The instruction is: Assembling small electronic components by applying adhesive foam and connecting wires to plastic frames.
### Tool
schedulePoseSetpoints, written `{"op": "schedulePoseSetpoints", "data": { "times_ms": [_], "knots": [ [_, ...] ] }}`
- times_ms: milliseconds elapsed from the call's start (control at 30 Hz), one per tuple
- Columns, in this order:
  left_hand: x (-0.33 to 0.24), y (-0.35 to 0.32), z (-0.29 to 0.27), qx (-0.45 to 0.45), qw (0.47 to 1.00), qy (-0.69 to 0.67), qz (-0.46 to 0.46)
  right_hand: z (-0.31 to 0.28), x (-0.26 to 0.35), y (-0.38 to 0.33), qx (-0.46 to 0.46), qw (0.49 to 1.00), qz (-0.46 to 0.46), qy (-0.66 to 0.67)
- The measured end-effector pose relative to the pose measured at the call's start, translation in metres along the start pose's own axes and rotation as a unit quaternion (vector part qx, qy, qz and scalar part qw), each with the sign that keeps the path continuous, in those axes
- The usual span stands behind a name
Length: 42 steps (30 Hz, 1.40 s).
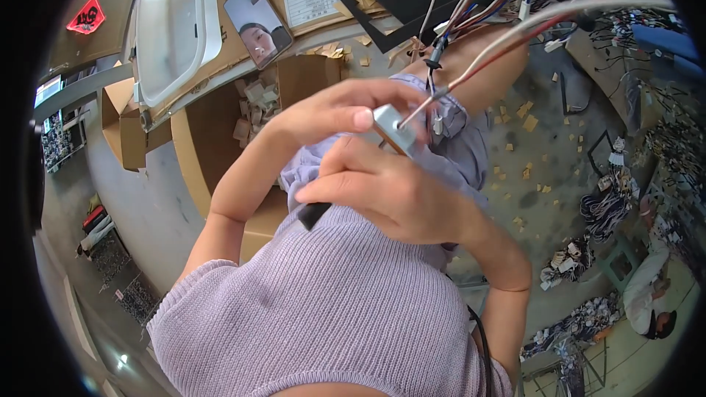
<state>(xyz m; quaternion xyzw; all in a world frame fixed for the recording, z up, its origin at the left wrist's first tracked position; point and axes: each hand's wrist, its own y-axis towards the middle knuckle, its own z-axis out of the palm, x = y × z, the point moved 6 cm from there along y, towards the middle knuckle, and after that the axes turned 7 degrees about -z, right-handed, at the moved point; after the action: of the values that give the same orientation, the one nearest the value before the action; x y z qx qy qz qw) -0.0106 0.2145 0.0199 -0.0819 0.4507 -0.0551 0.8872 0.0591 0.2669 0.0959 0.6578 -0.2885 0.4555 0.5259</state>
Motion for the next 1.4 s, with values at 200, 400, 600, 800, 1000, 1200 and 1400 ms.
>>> {"op": "schedulePoseSetpoints", "data": {
  "times_ms": [200,400,600,800,1000,1200,1400],
  "knots": [
    [0.012,-0.007,0.021,-0.009,0.991,-0.059,-0.122,-0.003,0.016,-0.015,-0.065,0.916,-0.089,-0.387],
    [-0.004,-0.025,0.023,0.016,0.958,0.168,-0.234,-0.047,0.013,-0.018,0.007,0.817,-0.041,-0.575],
    [-0.006,-0.032,0.051,0.042,0.982,0.124,-0.139,-0.075,0.044,-0.034,0.062,0.826,0.014,-0.561],
    [0.011,-0.042,0.070,-0.007,0.986,0.104,-0.131,-0.022,0.042,-0.041,0.050,0.910,0.095,-0.400],
    [0.017,-0.045,0.079,0.000,0.989,0.055,-0.135,-0.018,0.041,-0.042,-0.004,0.949,0.102,-0.298],
    [0.016,-0.047,0.087,-0.034,0.981,0.022,-0.189,-0.020,0.037,-0.045,-0.045,0.953,0.154,-0.258],
    [0.010,-0.056,0.088,-0.058,0.977,0.016,-0.205,-0.018,0.054,-0.048,-0.064,0.942,0.152,-0.292]
  ]
}}
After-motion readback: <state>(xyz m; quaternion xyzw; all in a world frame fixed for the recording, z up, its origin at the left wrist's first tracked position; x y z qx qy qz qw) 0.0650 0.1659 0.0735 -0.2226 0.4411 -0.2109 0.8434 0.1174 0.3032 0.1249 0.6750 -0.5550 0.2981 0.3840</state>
